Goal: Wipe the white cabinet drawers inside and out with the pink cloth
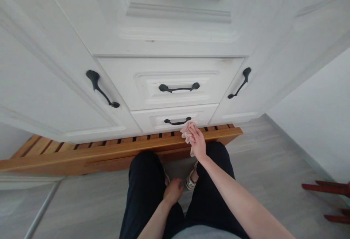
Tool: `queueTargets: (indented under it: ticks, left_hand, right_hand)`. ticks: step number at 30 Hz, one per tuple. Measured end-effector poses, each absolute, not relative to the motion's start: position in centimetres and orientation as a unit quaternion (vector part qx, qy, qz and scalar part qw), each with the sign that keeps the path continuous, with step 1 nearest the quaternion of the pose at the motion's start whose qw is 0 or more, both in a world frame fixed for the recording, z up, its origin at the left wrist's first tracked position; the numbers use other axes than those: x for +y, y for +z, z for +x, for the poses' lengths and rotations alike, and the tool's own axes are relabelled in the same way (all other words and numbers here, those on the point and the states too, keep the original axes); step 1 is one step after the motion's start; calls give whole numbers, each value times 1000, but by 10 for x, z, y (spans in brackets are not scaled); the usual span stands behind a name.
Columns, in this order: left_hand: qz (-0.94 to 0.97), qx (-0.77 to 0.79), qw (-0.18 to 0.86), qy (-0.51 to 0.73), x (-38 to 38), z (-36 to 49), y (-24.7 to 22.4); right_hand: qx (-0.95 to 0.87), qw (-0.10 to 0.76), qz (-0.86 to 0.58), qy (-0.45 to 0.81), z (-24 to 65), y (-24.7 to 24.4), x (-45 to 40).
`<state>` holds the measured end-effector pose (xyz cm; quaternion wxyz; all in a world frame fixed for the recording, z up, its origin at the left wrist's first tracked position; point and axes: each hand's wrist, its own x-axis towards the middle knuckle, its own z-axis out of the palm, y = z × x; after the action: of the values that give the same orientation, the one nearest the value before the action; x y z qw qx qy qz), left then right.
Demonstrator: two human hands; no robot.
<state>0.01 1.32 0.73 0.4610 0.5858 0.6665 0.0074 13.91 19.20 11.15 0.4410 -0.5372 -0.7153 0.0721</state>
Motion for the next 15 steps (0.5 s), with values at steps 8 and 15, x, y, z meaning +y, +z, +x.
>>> queueTargets:
  ticks: [8, 15]
  left_hand:
    - [573, 672, 469, 30, 13, -1, 10]
    - [575, 666, 474, 40, 12, 0, 14]
  right_hand:
    - [-588, 571, -573, 4, 96, 188, 222]
    - [-749, 446, -489, -34, -5, 188, 205]
